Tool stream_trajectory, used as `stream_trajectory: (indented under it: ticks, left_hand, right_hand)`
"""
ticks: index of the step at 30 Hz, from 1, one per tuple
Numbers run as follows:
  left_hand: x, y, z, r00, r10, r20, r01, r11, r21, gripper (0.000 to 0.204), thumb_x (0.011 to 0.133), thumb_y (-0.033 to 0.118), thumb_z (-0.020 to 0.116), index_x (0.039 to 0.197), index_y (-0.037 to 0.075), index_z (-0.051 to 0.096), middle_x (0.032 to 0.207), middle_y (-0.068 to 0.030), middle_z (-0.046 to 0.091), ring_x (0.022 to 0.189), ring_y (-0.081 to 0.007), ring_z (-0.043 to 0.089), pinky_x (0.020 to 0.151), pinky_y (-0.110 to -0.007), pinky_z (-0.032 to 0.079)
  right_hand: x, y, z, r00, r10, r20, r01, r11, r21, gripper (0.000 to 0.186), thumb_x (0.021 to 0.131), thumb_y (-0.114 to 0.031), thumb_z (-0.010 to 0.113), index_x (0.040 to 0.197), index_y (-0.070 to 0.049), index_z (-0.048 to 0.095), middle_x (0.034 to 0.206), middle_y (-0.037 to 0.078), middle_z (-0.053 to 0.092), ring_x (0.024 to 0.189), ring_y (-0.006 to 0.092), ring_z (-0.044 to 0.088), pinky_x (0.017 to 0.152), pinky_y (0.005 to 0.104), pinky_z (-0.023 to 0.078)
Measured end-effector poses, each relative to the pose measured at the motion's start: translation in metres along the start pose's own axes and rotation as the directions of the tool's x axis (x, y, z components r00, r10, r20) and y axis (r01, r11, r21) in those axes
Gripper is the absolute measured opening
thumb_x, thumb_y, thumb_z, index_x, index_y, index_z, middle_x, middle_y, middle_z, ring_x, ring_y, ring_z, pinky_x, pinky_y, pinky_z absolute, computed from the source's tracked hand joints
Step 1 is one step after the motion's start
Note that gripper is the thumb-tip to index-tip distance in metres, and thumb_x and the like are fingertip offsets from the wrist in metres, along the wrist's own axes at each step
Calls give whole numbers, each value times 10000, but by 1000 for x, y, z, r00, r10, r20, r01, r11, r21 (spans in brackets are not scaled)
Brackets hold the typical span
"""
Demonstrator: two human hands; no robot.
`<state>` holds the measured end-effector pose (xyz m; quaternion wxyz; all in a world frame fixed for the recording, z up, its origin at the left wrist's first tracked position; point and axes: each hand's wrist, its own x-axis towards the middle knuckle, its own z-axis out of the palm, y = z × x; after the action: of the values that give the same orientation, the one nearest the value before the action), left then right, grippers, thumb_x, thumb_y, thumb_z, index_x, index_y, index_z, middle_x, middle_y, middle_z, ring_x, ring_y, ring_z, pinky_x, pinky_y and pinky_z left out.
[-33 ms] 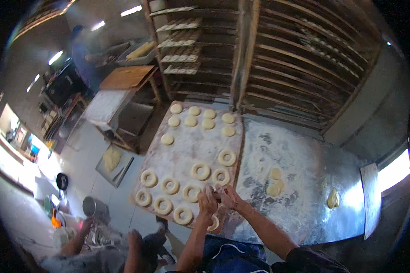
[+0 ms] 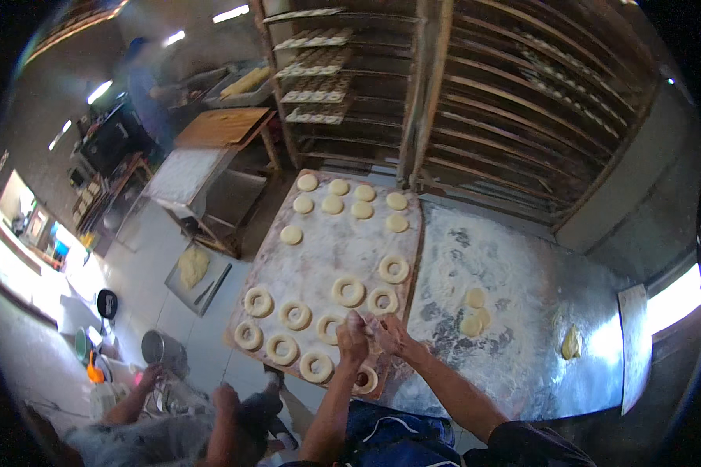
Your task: The person shapes dough into ring forms by hand and places them on a wooden board. They repeatedly pick up dough pieces, form them into circles, and arrange them in rows on the board.
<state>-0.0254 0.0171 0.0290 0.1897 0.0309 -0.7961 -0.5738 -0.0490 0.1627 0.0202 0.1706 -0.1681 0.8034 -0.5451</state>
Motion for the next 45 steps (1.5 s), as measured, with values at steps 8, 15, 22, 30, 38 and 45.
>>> stream_trajectory:
  ticks: [8, 15, 22, 30, 38, 45]
  left_hand:
    - [80, -11, -30, 994, 106, -18, -107, 993, -50, 323, 958, 312, 440, 751, 66, 456, 665, -42, 479, 611, -149, 503, 525, -318, 401]
    - [187, -24, 12, 976, -216, -15, 201, 930, -306, 359, 942, 322, 486, 779, 2, 473, 646, -167, 498, 609, -273, 553, 605, -441, 478]
    - [205, -76, 22, 993, 43, 113, -92, 876, 474, 293, 837, 237, 658, 958, -19, 580, 760, -222, 623, 742, -423, 600, 682, -502, 474]
    - [197, -48, 46, 980, 154, 128, -200, 742, 640, 356, 784, 250, 718, 1039, 35, 594, 975, -184, 605, 962, -391, 565, 821, -491, 444]
    - [71, 46, 129, 850, 308, 428, -312, 948, -62, 351, 774, 146, 693, 1071, 12, 564, 980, -214, 611, 934, -404, 588, 848, -461, 457]
    - [-26, 98, 151, 657, -71, 751, 262, 955, -139, 310, 862, 202, 710, 1069, -22, 651, 1002, -182, 670, 861, -241, 650, 749, -354, 521]
  right_hand:
    - [67, -85, 6, 964, 74, -255, 77, 841, 536, 522, 986, -488, 470, 866, -5, 631, 763, 44, 584, 670, 117, 502, 608, 302, 411]
    - [137, -77, -74, 939, -6, -345, -56, 984, -172, 489, 743, -301, 736, 1104, -8, 586, 854, 185, 669, 842, 306, 660, 790, 414, 512]
    - [60, -26, -82, 759, -144, -635, -78, 948, -308, 557, 762, -186, 723, 1265, -59, 519, 984, 172, 670, 866, 323, 658, 739, 426, 515]
    - [-136, 37, -118, 320, 186, -929, -620, 783, -56, 395, 783, -200, 743, 1124, -69, 592, 926, 216, 656, 846, 369, 631, 738, 462, 485]
    - [-131, 41, -129, 364, 294, -884, -700, 713, -51, 296, 765, -228, 754, 929, -5, 649, 886, 170, 681, 814, 324, 653, 732, 416, 510]
    - [-158, 28, -128, 545, 364, -755, -272, 929, 251, 291, 745, -25, 731, 1012, -8, 613, 885, 99, 687, 805, 164, 648, 700, 310, 526]
